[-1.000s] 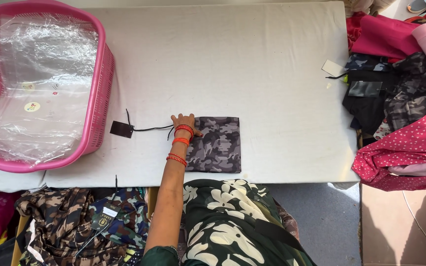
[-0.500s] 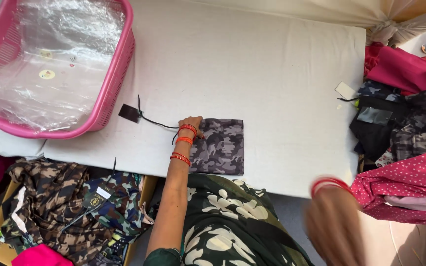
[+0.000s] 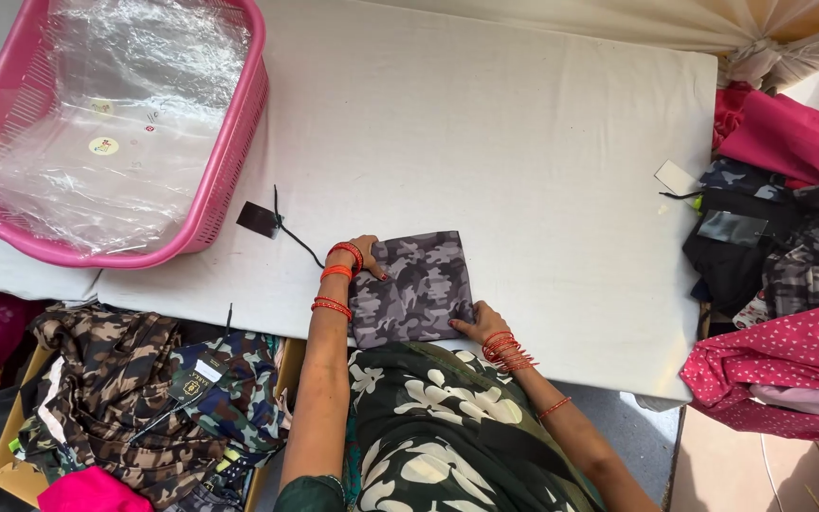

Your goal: The person folds a pair of camouflage-patterned pants on a white table, smoothing and aligning the fabric. They then place the folded pants into a clear plastic bag, seal it, and set the packaged item aside on the table.

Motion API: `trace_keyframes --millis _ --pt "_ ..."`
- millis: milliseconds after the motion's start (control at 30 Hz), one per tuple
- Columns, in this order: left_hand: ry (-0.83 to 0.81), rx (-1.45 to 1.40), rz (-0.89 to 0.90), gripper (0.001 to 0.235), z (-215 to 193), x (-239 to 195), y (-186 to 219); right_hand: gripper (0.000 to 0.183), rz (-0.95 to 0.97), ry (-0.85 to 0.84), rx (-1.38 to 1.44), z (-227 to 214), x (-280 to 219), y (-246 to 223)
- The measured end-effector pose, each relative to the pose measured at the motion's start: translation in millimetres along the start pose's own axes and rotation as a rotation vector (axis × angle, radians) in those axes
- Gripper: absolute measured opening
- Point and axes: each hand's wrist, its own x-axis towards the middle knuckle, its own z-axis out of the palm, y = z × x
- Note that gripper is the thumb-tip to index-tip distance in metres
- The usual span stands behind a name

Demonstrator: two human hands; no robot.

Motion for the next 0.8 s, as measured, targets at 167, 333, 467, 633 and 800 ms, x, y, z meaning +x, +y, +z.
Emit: trace_keyframes --millis 167,333,467,633,800 --pt "0.050 -0.075 0.127 0.093 12 25 -13 0.043 -0.210 0.099 0.441 -37 59 24" --pt "0.296 -0.835 0.380 0.079 87 38 35 0.035 -0.408 0.485 0.423 -161 77 -10" --pt "0.448 -1.099 0.172 0.088 145 49 78 0.040 -0.499 0.763 0.657 -178 89 -10" --pt "0.311 -1.188 0.243 0.100 149 32 67 0.071 -0.148 0.524 0.549 -77 93 39" --pt "0.333 -0.806 0.262 0.096 124 15 46 0.078 -0.260 0.644 0.189 -9 80 54"
